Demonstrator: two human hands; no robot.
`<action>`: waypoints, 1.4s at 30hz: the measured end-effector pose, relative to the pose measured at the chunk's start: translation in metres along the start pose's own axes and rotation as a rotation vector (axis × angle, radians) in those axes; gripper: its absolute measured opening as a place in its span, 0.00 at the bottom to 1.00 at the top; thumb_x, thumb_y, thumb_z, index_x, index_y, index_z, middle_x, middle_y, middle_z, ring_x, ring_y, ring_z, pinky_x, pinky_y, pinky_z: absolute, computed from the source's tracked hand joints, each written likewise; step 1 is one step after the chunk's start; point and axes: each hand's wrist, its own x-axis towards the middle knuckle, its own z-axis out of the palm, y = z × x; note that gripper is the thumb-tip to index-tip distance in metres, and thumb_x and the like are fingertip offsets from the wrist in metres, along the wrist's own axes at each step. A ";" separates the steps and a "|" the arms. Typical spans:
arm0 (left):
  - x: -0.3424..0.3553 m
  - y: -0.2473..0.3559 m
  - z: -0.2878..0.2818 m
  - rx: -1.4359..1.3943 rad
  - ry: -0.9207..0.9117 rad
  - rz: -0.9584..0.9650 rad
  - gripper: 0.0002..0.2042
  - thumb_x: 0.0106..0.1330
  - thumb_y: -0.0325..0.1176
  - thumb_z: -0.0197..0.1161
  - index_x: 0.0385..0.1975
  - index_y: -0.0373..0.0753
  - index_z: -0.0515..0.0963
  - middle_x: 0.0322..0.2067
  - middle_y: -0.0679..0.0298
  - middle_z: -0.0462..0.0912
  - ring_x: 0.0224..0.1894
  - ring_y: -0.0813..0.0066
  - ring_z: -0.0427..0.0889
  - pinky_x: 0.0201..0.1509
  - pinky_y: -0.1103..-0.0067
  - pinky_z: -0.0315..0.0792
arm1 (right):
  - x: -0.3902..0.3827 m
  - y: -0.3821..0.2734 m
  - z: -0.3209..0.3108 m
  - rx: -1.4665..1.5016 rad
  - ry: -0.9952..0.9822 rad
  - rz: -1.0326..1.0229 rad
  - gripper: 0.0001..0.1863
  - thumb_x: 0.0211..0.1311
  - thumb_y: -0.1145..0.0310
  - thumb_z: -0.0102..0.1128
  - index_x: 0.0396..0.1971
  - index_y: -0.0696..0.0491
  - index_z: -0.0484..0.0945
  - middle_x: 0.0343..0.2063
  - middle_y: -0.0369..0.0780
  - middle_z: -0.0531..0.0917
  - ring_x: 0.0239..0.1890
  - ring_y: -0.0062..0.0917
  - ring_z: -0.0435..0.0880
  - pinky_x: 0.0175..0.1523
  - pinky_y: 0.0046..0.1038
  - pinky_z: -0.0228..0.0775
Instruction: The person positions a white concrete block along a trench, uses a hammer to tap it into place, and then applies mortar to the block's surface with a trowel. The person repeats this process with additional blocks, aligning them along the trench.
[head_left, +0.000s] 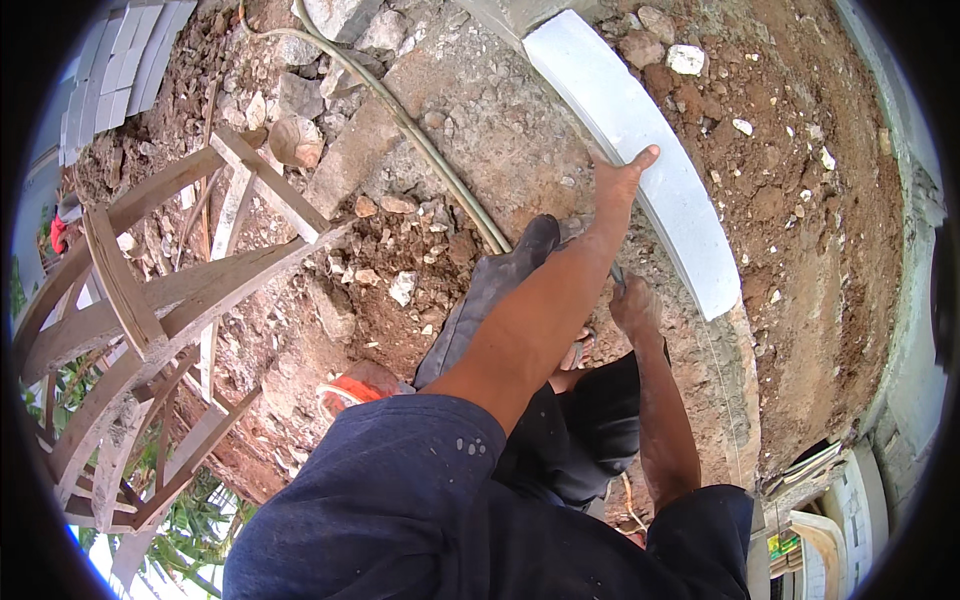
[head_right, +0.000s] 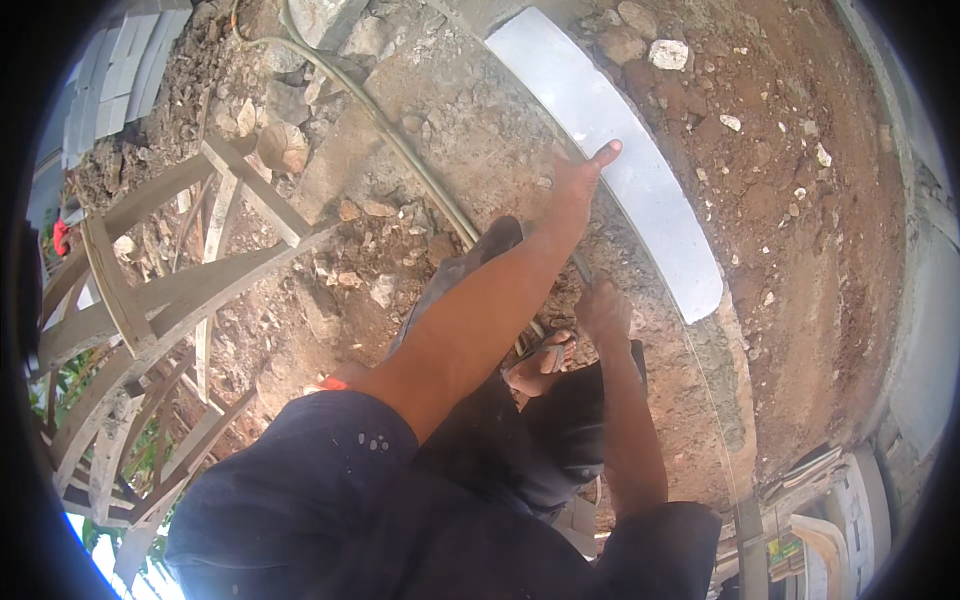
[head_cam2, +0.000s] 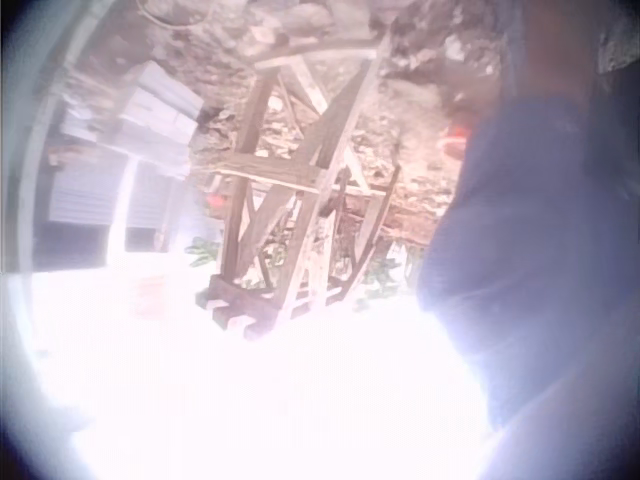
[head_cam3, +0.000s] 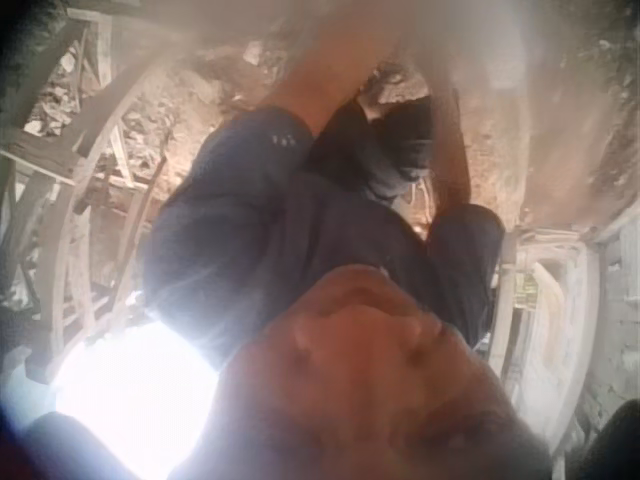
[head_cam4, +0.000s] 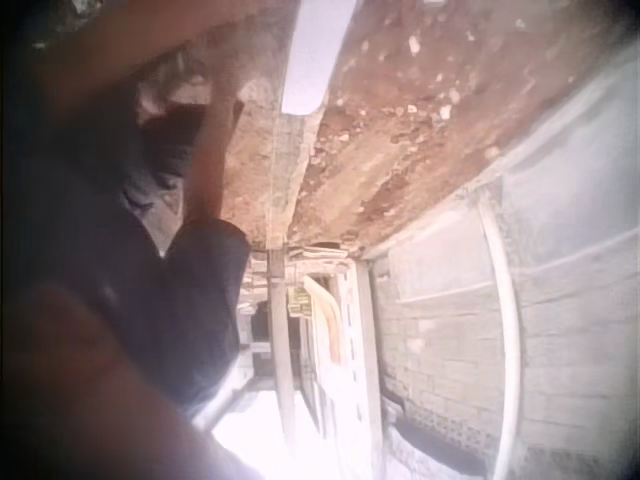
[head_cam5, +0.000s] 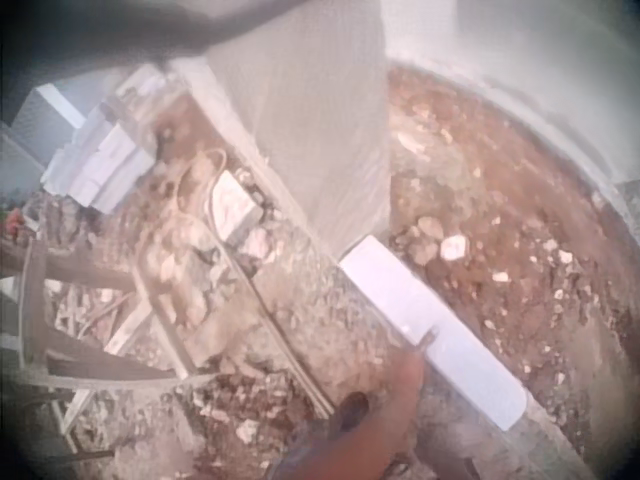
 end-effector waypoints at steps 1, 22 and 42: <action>0.010 -0.011 -0.004 -0.032 0.019 0.017 0.55 0.47 0.41 0.81 0.70 0.26 0.50 0.66 0.42 0.62 0.68 0.52 0.64 0.72 0.68 0.58 | 0.018 -0.012 0.004 -0.001 -0.064 -0.058 0.17 0.59 0.60 0.62 0.43 0.57 0.80 0.37 0.55 0.84 0.40 0.52 0.84 0.45 0.48 0.76; 0.059 -0.065 -0.015 0.021 -0.121 0.180 0.44 0.50 0.34 0.76 0.67 0.31 0.58 0.53 0.46 0.78 0.53 0.51 0.80 0.51 0.55 0.74 | 0.170 -0.021 0.071 0.102 0.169 -0.295 0.25 0.57 0.51 0.62 0.46 0.55 0.80 0.42 0.52 0.85 0.48 0.48 0.83 0.52 0.45 0.75; 0.061 -0.068 -0.010 0.057 -0.141 0.160 0.38 0.58 0.31 0.71 0.67 0.34 0.59 0.56 0.50 0.75 0.52 0.54 0.80 0.48 0.61 0.81 | 0.091 -0.013 0.008 -0.227 0.145 -0.349 0.19 0.52 0.68 0.65 0.45 0.57 0.80 0.40 0.52 0.83 0.40 0.44 0.87 0.46 0.40 0.79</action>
